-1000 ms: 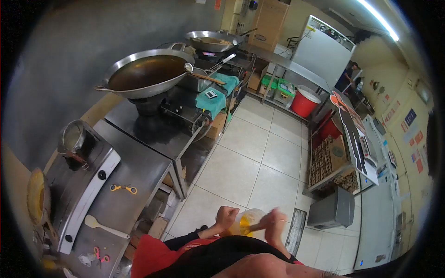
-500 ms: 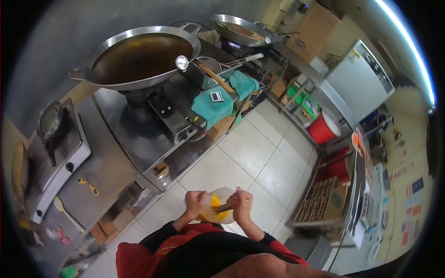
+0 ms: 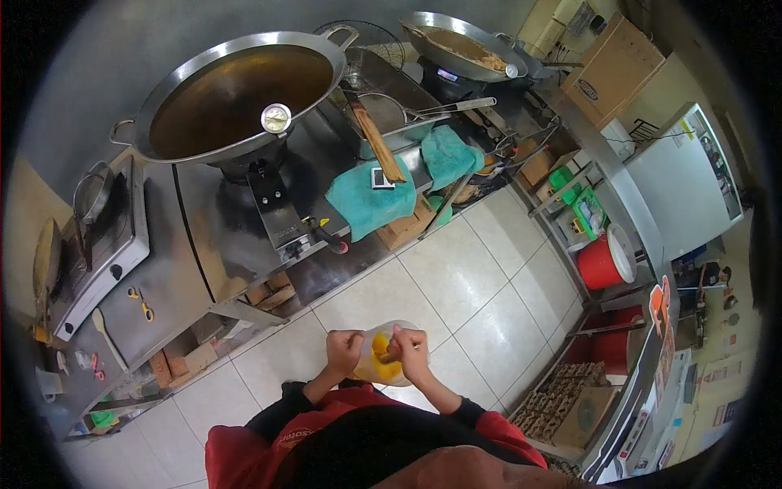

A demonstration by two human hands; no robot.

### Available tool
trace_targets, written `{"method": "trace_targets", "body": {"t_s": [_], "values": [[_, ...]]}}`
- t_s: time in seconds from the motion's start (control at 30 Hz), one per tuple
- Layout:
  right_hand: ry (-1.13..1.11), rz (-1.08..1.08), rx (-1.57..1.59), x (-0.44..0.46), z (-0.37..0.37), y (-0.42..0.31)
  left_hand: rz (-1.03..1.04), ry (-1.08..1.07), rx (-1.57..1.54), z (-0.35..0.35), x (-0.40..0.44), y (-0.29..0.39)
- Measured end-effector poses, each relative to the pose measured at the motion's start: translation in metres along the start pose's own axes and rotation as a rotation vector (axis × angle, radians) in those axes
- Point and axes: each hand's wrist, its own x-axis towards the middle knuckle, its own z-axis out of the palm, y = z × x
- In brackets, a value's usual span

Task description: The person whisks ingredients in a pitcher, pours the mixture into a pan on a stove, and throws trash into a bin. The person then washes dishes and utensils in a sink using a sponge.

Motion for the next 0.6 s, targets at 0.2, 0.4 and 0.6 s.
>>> {"method": "trace_targets", "body": {"t_s": [0.2,0.4,0.6], "values": [[0.102,-0.280,-0.118,0.016,-0.020,0.008,-0.033,-0.063,0.030,0.012,0.005,0.000],[0.130,-0.189,0.454,0.014,-0.035,-0.055,-0.001,-0.044,0.001,0.022,0.011,0.010],[0.000,-0.263,0.018,-0.005,-0.017,-0.057,-0.020,-0.062,0.051,0.030,0.012,0.003]]}}
